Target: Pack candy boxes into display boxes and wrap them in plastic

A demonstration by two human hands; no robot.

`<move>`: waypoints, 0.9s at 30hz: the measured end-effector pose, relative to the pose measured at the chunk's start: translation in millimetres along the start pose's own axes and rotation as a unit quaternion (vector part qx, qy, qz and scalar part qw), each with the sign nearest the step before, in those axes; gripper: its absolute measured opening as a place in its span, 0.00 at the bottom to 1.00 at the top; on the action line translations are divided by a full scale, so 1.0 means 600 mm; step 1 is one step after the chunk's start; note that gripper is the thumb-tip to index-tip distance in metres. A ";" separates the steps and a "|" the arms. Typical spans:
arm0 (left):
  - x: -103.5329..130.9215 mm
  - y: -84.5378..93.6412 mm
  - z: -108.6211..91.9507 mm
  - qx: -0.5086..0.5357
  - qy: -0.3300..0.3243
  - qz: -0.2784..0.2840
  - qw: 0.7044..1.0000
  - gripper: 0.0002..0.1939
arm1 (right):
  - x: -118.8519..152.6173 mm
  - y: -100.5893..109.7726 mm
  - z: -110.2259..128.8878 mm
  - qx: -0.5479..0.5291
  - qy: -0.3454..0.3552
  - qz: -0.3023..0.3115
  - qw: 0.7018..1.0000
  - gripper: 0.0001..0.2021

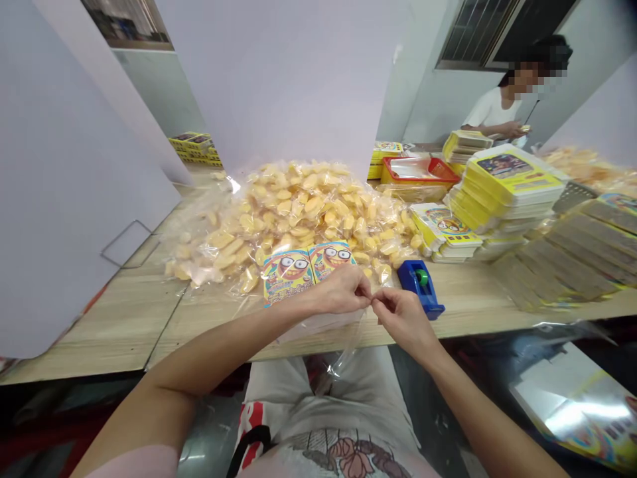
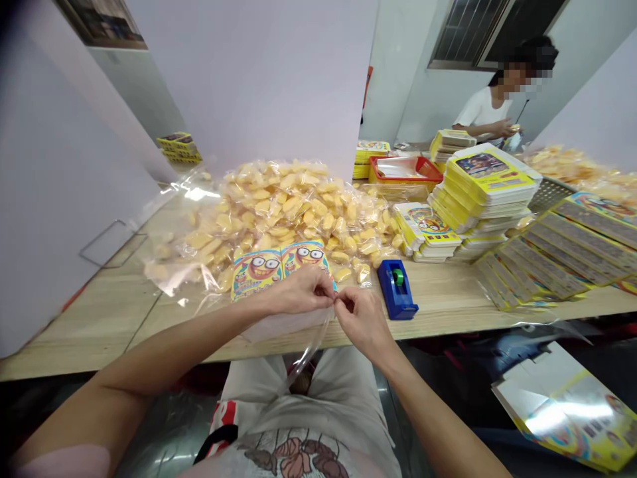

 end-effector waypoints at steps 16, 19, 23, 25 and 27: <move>-0.013 -0.007 0.018 0.075 0.036 0.031 0.996 0.08 | 0.008 -0.009 -0.031 -0.021 -0.103 -0.047 0.993 0.10; -0.011 -0.005 0.018 0.105 0.036 0.027 0.993 0.06 | 0.011 -0.012 -0.051 -0.033 -0.117 -0.064 0.991 0.09; -0.005 -0.001 0.025 0.159 0.056 0.023 0.985 0.05 | 0.047 -0.035 -0.120 -0.042 -0.168 -0.045 0.984 0.09; -0.003 0.000 0.027 0.174 0.062 0.022 0.983 0.04 | 0.089 -0.056 -0.169 -0.052 -0.203 -0.021 0.978 0.10; -0.003 -0.002 0.028 0.194 0.067 0.023 0.978 0.04 | 0.147 -0.077 -0.225 -0.055 -0.249 -0.002 0.967 0.10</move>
Point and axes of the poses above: each hand's wrist, its own x-axis away from the middle knuckle, its own y-axis out of the back of the hand, z = x × y, the point moved 8 cm from there along -x, towards the middle knuckle, and after that the axes turned 2 degrees about -x, right-handed, at the moved point
